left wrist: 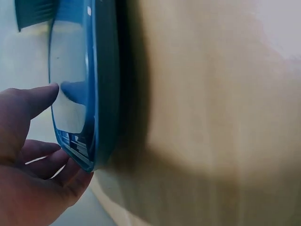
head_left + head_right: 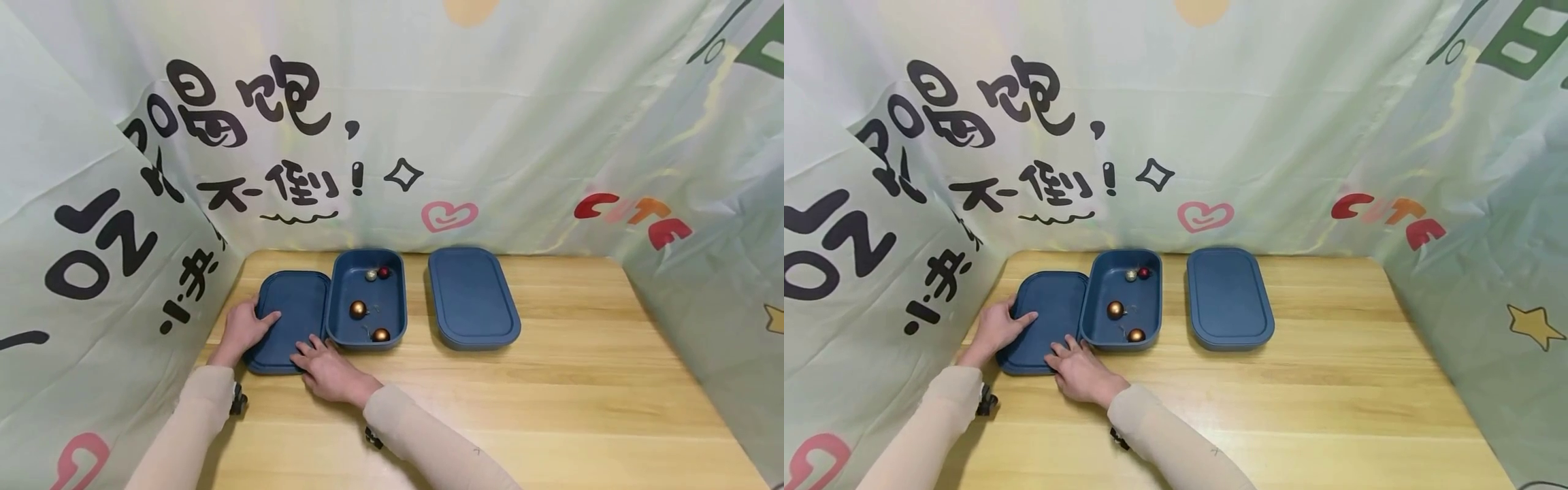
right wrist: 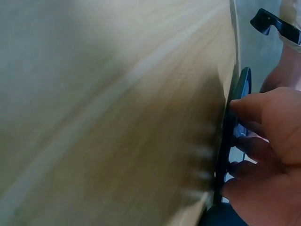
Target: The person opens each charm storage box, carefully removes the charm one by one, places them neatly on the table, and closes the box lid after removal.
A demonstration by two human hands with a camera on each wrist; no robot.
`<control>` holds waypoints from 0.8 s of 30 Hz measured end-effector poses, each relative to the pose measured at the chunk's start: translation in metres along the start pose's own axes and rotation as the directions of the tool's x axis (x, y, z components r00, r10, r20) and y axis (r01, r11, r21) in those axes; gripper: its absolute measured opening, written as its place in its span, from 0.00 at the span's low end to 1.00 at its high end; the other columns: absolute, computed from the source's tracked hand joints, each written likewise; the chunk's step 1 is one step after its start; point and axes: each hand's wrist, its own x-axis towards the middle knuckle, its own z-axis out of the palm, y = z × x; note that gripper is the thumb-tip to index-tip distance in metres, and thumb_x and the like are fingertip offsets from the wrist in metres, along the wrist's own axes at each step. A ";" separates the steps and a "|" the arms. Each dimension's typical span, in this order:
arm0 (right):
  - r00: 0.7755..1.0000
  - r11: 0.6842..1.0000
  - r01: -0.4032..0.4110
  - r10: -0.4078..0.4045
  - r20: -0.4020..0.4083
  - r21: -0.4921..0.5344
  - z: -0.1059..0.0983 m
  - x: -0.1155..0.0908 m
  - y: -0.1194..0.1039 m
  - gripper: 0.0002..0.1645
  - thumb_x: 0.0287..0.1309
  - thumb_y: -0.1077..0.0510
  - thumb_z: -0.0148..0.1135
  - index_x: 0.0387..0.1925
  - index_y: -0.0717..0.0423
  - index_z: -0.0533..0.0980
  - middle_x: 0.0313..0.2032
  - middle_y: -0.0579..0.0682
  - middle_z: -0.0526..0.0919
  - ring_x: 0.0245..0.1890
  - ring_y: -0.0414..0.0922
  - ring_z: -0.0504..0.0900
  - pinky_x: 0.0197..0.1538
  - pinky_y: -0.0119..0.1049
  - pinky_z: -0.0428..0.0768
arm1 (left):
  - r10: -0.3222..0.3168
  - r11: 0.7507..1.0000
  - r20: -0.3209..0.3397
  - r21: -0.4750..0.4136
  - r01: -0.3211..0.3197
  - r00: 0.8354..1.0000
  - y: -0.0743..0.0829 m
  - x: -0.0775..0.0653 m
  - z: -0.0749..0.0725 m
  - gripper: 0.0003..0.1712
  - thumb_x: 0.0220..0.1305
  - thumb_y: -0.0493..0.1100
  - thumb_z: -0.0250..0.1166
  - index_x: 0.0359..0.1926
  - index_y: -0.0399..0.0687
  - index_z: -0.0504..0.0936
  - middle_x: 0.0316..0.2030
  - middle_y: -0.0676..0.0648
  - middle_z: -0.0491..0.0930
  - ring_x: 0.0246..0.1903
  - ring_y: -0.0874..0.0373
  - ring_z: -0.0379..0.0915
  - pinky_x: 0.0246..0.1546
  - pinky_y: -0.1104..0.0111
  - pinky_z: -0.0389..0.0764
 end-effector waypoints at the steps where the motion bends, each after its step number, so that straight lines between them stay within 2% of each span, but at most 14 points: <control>1: 1.000 1.000 0.000 0.000 0.001 -0.004 0.001 0.000 0.000 0.28 0.79 0.54 0.57 0.76 0.48 0.71 0.79 0.52 0.67 0.82 0.58 0.60 0.78 0.57 0.68 | 0.003 1.000 0.001 0.011 -0.003 1.000 -0.001 -0.001 0.001 0.45 0.73 0.50 0.67 0.73 0.18 0.63 0.65 0.17 0.70 0.64 0.21 0.69 0.66 0.36 0.72; 7: 1.000 1.000 -0.013 0.013 0.009 -0.028 0.002 0.001 -0.002 0.28 0.79 0.54 0.56 0.76 0.46 0.72 0.79 0.51 0.67 0.82 0.56 0.60 0.79 0.56 0.67 | 0.034 0.997 0.035 0.061 -0.037 0.999 -0.005 -0.002 0.008 0.42 0.76 0.50 0.64 0.73 0.18 0.64 0.69 0.17 0.66 0.70 0.19 0.59 0.71 0.34 0.66; 11: 1.000 0.999 -0.017 0.018 0.019 -0.041 0.002 0.004 -0.003 0.28 0.80 0.53 0.56 0.76 0.46 0.72 0.79 0.50 0.67 0.82 0.56 0.59 0.79 0.55 0.67 | 0.075 0.989 0.070 0.126 -0.083 0.995 -0.006 -0.003 0.012 0.42 0.79 0.53 0.60 0.74 0.19 0.63 0.72 0.18 0.62 0.72 0.16 0.52 0.72 0.29 0.58; 17: 0.999 0.999 -0.030 0.030 0.015 -0.035 0.002 0.008 -0.003 0.28 0.80 0.51 0.55 0.77 0.46 0.70 0.80 0.50 0.66 0.83 0.55 0.58 0.80 0.55 0.65 | 0.121 0.967 0.110 0.212 -0.142 0.987 -0.006 -0.007 0.018 0.45 0.79 0.62 0.55 0.80 0.33 0.61 0.77 0.20 0.55 0.75 0.15 0.45 0.70 0.22 0.46; 21: 0.999 0.999 -0.041 0.041 0.013 -0.026 0.004 0.010 -0.004 0.29 0.81 0.50 0.54 0.77 0.46 0.70 0.80 0.50 0.65 0.83 0.55 0.57 0.80 0.56 0.64 | 0.110 0.954 0.172 0.259 -0.153 0.979 -0.008 -0.009 0.019 0.46 0.80 0.66 0.51 0.83 0.40 0.56 0.79 0.23 0.51 0.77 0.15 0.39 0.70 0.20 0.40; 24: 0.999 0.999 -0.045 0.045 0.010 -0.028 0.004 0.014 -0.004 0.29 0.81 0.49 0.53 0.78 0.46 0.69 0.80 0.49 0.65 0.83 0.55 0.57 0.80 0.56 0.64 | 0.095 0.948 0.192 0.283 -0.148 0.977 -0.009 -0.008 0.018 0.46 0.80 0.67 0.49 0.84 0.43 0.54 0.80 0.25 0.49 0.77 0.16 0.38 0.71 0.20 0.39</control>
